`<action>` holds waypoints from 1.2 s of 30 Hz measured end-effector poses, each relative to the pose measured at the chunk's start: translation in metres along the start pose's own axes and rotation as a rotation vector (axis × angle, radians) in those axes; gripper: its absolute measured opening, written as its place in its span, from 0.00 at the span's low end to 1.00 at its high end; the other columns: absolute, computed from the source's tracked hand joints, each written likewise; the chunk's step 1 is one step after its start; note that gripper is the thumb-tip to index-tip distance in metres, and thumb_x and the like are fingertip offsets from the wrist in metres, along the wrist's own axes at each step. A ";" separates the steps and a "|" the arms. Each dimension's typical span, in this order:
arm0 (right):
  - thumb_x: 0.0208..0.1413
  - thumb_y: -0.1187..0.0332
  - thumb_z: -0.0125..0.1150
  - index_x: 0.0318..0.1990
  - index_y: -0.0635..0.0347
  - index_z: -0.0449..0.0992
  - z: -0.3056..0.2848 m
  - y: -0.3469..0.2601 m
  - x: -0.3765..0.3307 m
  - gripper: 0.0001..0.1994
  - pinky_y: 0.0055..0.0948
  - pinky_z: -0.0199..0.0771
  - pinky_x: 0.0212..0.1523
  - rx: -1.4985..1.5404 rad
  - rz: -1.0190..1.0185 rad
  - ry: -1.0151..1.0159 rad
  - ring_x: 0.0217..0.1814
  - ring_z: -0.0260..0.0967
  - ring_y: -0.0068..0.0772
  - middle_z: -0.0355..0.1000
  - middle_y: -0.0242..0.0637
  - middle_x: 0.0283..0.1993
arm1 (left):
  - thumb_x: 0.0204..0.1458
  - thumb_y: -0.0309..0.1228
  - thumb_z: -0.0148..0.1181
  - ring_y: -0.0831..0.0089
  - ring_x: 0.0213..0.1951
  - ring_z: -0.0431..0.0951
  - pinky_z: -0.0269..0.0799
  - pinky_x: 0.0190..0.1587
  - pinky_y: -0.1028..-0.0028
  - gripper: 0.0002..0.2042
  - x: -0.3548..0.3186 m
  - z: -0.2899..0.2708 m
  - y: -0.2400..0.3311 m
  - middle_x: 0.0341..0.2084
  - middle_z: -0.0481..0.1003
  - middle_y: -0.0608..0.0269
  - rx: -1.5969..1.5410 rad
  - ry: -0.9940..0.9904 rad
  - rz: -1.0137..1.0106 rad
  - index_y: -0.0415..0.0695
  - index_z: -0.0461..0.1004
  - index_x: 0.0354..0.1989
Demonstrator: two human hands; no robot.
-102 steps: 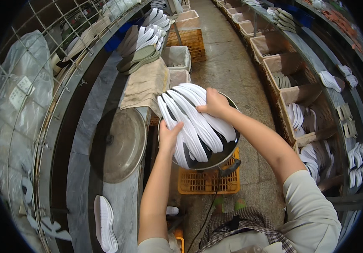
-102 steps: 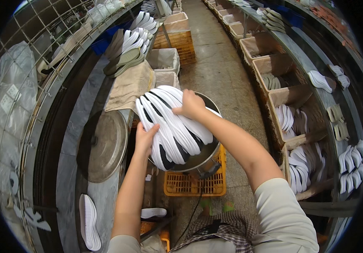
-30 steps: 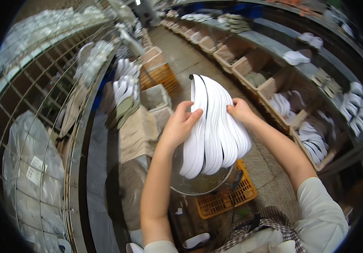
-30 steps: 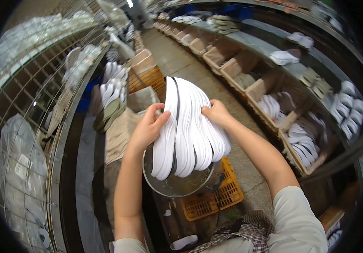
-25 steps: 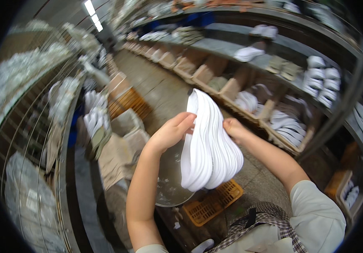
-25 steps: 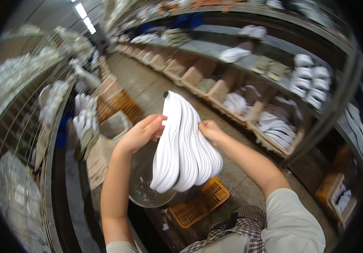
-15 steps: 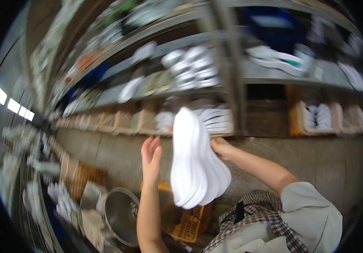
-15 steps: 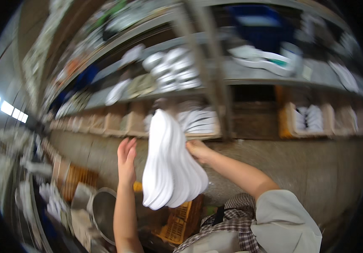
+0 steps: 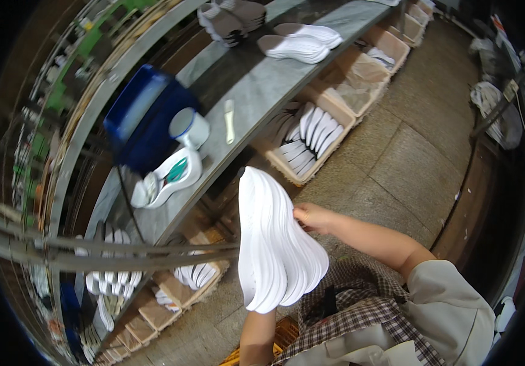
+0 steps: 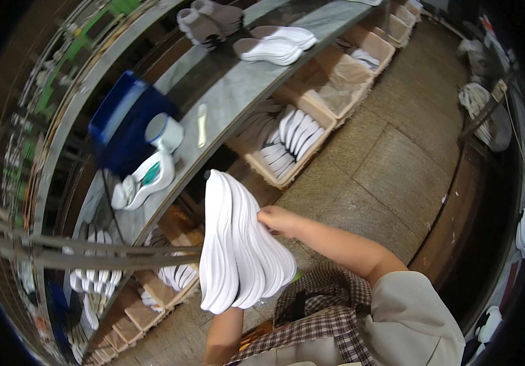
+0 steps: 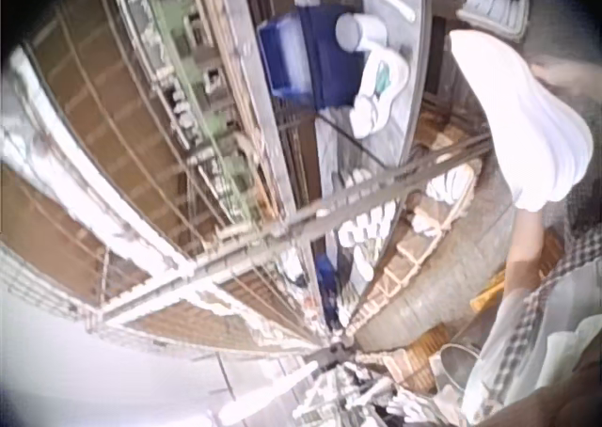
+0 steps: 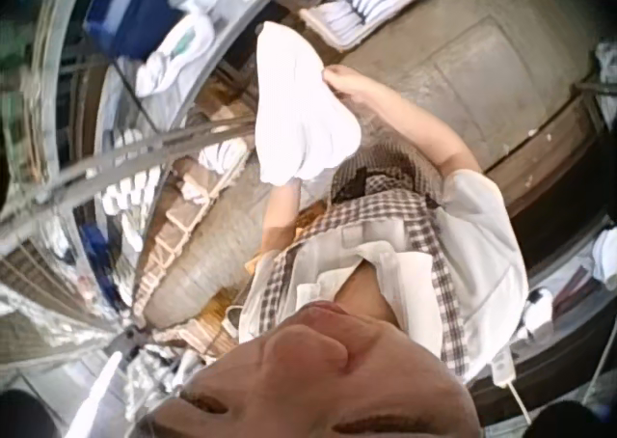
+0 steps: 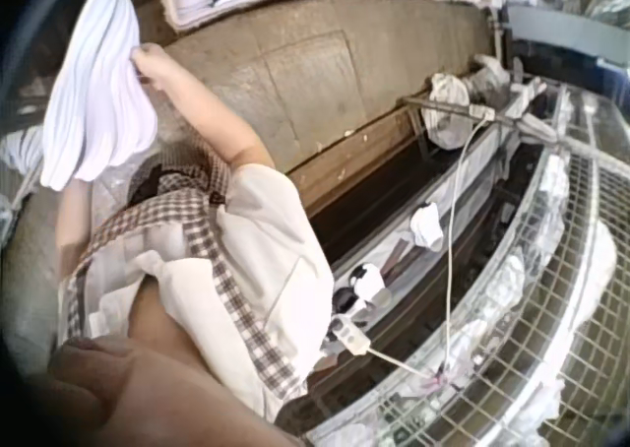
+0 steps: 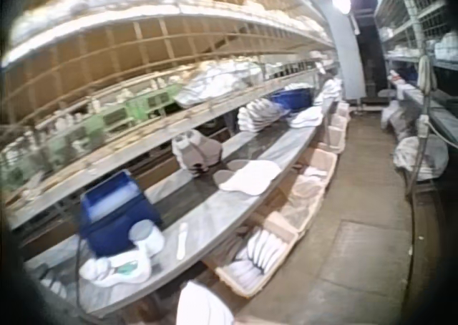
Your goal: The person picks up stacks of white and beige slippers, inspects them, and places them into plastic bins and onto shelves. They also use a small brush to clean the sole of one slipper and briefly dip a stack into a metal pot of water before continuing to sort and stack the footwear.
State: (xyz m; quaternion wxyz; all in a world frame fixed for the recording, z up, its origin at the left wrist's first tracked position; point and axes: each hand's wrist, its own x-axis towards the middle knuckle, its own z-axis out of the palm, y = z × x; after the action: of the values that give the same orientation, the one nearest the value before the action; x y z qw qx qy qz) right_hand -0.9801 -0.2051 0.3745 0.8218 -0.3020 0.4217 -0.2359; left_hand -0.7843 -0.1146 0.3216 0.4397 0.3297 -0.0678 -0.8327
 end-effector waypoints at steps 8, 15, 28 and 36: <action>0.53 0.53 0.58 0.68 0.59 0.47 -0.098 -0.080 -0.071 0.39 0.33 0.61 0.56 0.119 -0.188 0.395 0.65 0.55 0.44 0.57 0.47 0.63 | 0.59 0.35 0.49 0.68 0.49 0.70 0.67 0.52 0.69 0.20 0.190 0.026 -0.020 0.51 0.69 0.56 0.276 -0.082 0.172 0.36 0.62 0.56; 0.57 0.71 0.48 0.65 0.65 0.50 -0.197 -0.079 0.030 0.29 0.35 0.66 0.56 -0.167 -0.270 0.641 0.56 0.65 0.47 0.63 0.56 0.57 | 0.51 0.20 0.55 0.69 0.44 0.72 0.67 0.48 0.70 0.20 0.335 0.014 0.034 0.46 0.70 0.55 0.947 0.319 0.309 0.34 0.61 0.53; 0.60 0.40 0.35 0.68 0.66 0.35 -0.319 -0.078 0.354 0.42 0.41 0.43 0.69 -0.236 -0.479 0.177 0.73 0.36 0.51 0.34 0.51 0.72 | 0.47 0.47 0.61 0.55 0.49 0.73 0.71 0.47 0.58 0.33 0.534 0.086 0.228 0.52 0.70 0.53 2.510 0.722 0.784 0.48 0.61 0.61; 0.53 0.71 0.55 0.44 0.66 0.72 -0.373 0.001 0.349 0.12 0.38 0.72 0.30 -0.565 0.006 0.181 0.27 0.70 0.41 0.73 0.42 0.32 | 0.50 0.40 0.61 0.59 0.55 0.66 0.63 0.55 0.64 0.33 0.641 -0.040 0.162 0.55 0.62 0.48 2.200 0.141 0.492 0.35 0.55 0.59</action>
State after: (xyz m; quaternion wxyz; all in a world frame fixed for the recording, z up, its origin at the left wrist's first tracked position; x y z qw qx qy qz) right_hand -1.1054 -0.5394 0.0089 0.6649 -0.4951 0.5432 -0.1329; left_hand -0.9021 -0.7031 0.0422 0.0656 0.5617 -0.8023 -0.1909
